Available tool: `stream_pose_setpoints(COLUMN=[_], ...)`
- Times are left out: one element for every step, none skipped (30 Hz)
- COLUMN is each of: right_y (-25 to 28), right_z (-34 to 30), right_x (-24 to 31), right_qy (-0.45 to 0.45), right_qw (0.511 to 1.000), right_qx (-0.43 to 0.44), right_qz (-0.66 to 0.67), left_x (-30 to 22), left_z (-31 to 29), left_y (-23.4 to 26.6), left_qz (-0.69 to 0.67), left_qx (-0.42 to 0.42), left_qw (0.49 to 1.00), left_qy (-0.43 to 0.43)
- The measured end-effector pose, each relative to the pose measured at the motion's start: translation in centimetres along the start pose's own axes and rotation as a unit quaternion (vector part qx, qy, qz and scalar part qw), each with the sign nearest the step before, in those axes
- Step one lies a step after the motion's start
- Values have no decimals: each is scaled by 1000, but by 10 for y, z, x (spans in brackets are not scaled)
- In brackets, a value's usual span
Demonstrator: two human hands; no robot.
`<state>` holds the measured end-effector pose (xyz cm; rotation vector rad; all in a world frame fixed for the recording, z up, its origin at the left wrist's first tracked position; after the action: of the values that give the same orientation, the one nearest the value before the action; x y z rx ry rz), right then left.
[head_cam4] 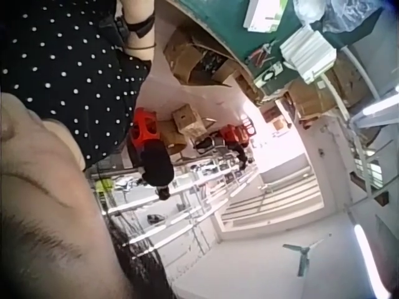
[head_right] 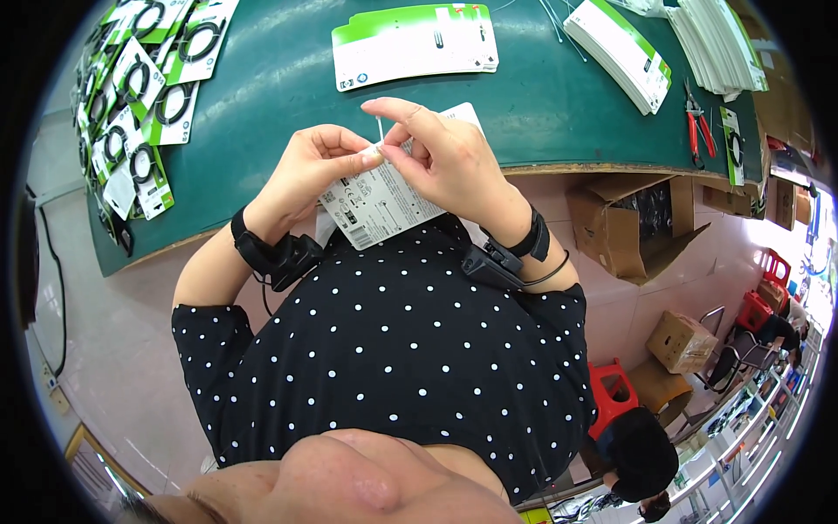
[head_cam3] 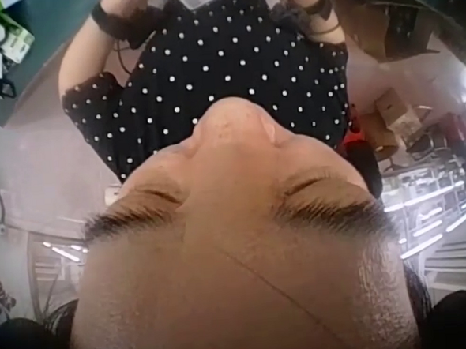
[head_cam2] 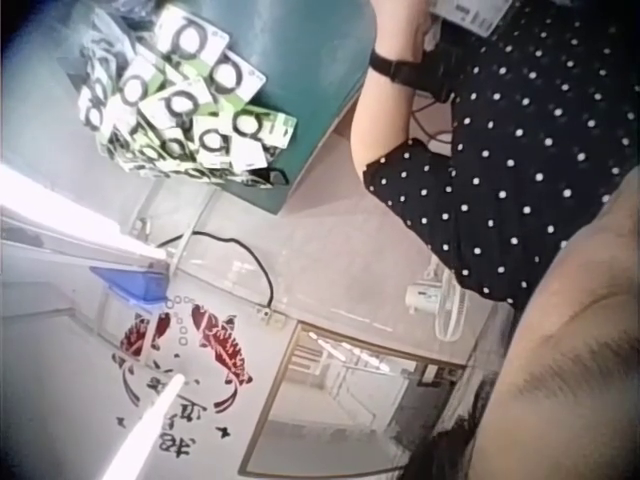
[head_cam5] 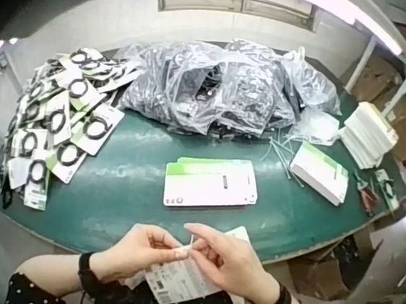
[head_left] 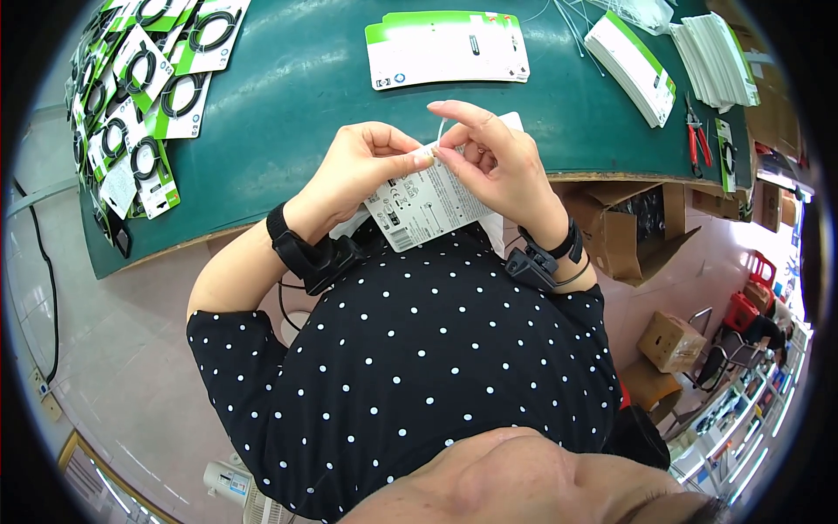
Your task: The person picks up a packaged cable, threads a zip tie through the cardboard backing, and then secures a loose cable to the backing by tightening the zip tie.
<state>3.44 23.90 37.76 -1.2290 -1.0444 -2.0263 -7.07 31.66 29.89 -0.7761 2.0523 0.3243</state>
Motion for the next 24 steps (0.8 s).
stream_pose_setpoints(right_y=[0, -1, 2, 4, 7, 7, 5, 3, -1, -2, -3, -4, -4, -4, -3, -3, -3, -3, -2, 0, 2, 2, 7, 13], right_z=[0, 1, 2, 2, -1, 0, 0, 0, -2, -2, -2, -1, -1, -1, 1, 2, 3, 4, 4, 5, 6, 6, 8, 9], right_x=[0, -3, 2, 7, 16, 16, 20, 24, 27, 26, 23, 19, 16, 16, 10, 5, -1, -2, -4, -7, -9, -10, -15, -21], right_qy=[4, 3, 63, 122, 181, 180, 197, 215, 232, 231, 216, 201, 186, 185, 153, 122, 91, 90, 79, 67, 55, 55, 36, 16], right_qw=[1000, 1000, 998, 992, 982, 982, 978, 973, 967, 967, 971, 975, 978, 979, 985, 989, 993, 993, 995, 996, 997, 997, 999, 999], right_qx=[-2, -1, -19, -38, -57, -56, -40, -24, -7, -6, 0, 7, 14, 15, 24, 32, 41, 41, 34, 26, 18, 18, -15, -48], right_qz=[-7, -7, -14, -20, -27, -27, -54, -81, -108, -108, -102, -96, -90, -90, -81, -72, -63, -64, -56, -49, -42, -43, -25, -7], left_x=[0, 0, 0, 1, 0, 1, 1, 2, 3, 4, 5, 5, 7, 9, 10, 10, 9, 8, 8, 8, 9, 9, 10, 9], left_z=[0, 0, 0, 0, 1, 1, 1, 1, 2, 2, 2, 3, 3, 4, 4, 5, 5, 6, 6, 7, 7, 8, 8, 8], left_y=[0, -1, -1, -1, -1, -1, 0, 0, 0, 0, 0, 0, -1, -1, -1, -1, -1, -1, -1, -1, -1, 0, -1, -1], left_qz=[-1, -2, -3, -4, -2, -1, 1, 0, 0, 0, 0, 0, 0, 0, -1, -1, 2, 6, 10, 9, 10, 12, 13, 13], left_qx=[1, 1, 2, 2, 3, 3, 3, 3, 4, 6, 8, 9, 10, 10, 10, 11, 10, 9, 8, 8, 8, 7, 7, 8], left_qw=[1000, 1000, 1000, 1000, 1000, 1000, 1000, 1000, 1000, 1000, 1000, 1000, 1000, 1000, 1000, 1000, 1000, 1000, 1000, 1000, 1000, 1000, 1000, 1000], left_qy=[-1, -2, -3, -2, -4, -7, -9, -7, -4, -1, 1, 3, 5, 8, 11, 11, 11, 11, 11, 11, 12, 13, 14, 14])
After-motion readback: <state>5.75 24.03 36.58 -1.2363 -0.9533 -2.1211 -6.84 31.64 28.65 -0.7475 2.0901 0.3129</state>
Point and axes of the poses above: each hand's wrist, its own z-axis towards the middle knuckle, its own y-axis out of the back of the hand, x = y × z, the point moved 10 cm from there along z, towards the middle knuckle, and after that the axes turned 11 degrees about -x, right-handed, at the moved point
